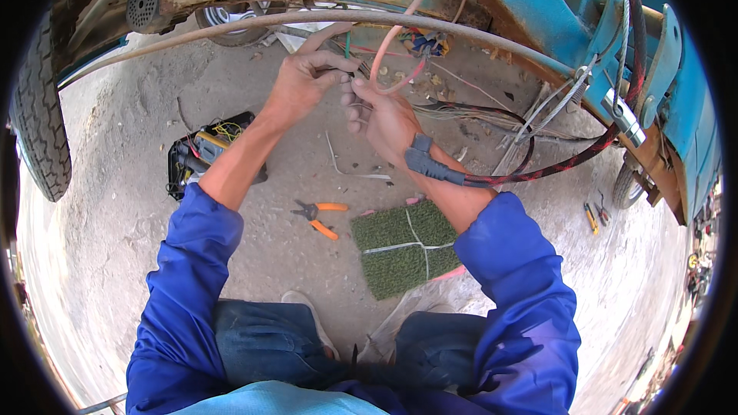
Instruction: The person works on the wiring under a blue three-wheeled vehicle, stripping wire ends with pliers and connecting them to terminals. They use a multimeter to test connections and handle various colored wires and tools on the ground.
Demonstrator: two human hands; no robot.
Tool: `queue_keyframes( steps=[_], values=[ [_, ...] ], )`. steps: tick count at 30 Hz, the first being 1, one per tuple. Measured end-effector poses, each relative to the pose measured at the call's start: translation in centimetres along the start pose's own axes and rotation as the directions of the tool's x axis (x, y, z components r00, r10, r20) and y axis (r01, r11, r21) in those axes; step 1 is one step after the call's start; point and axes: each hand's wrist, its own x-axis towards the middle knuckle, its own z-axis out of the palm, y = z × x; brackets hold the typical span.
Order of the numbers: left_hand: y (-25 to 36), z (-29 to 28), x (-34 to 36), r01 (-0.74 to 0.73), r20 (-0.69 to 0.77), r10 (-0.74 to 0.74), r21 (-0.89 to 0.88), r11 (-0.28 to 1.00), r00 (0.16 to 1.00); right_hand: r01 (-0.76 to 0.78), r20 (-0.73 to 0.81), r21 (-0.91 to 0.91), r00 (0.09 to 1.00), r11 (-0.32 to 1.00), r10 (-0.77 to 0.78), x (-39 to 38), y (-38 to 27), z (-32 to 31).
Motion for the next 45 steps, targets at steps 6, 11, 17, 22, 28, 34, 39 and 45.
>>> queue_keyframes(
  steps=[6,11,17,22,28,34,39,45],
  values=[
    [-0.2,0.0,-0.3,-0.030,0.010,0.030,0.001,1.000,1.000,0.106,-0.100,-0.110,0.988,0.988,-0.117,1.0,0.5,0.1],
    [-0.2,0.2,0.0,0.036,-0.055,-0.050,-0.231,0.972,0.997,0.204,-0.184,-0.457,0.931,0.866,-0.317,1.0,1.0,0.2],
    [0.3,0.6,0.5,0.151,-0.028,-0.160,-0.201,0.968,0.987,0.279,-0.122,-0.635,0.885,0.720,-0.450,1.2,1.2,-0.1],
    [1.2,0.8,0.5,0.225,-0.044,-0.230,-0.098,0.969,0.972,0.256,-0.116,-0.709,0.876,0.657,-0.468,0.8,1.1,-0.1],
    [1.0,0.3,0.9,0.307,-0.009,-0.322,-0.274,0.912,0.947,0.333,-0.046,-0.703,0.861,0.629,-0.507,0.6,1.0,-0.1],
    [0.1,0.2,0.8,0.344,-0.004,-0.390,-0.463,0.817,0.921,0.348,-0.017,-0.733,0.850,0.585,-0.527,0.8,1.1,-0.5],
    [-0.3,0.2,0.7,0.362,-0.002,-0.403,-0.437,0.824,0.915,0.293,-0.067,-0.645,0.898,0.706,-0.434,0.7,1.3,-0.9],
    [-0.9,0.3,0.3,0.392,0.037,-0.429,-0.482,0.783,0.903,0.326,-0.053,-0.496,0.914,0.805,-0.402,1.1,1.9,-1.1]
  ],
)
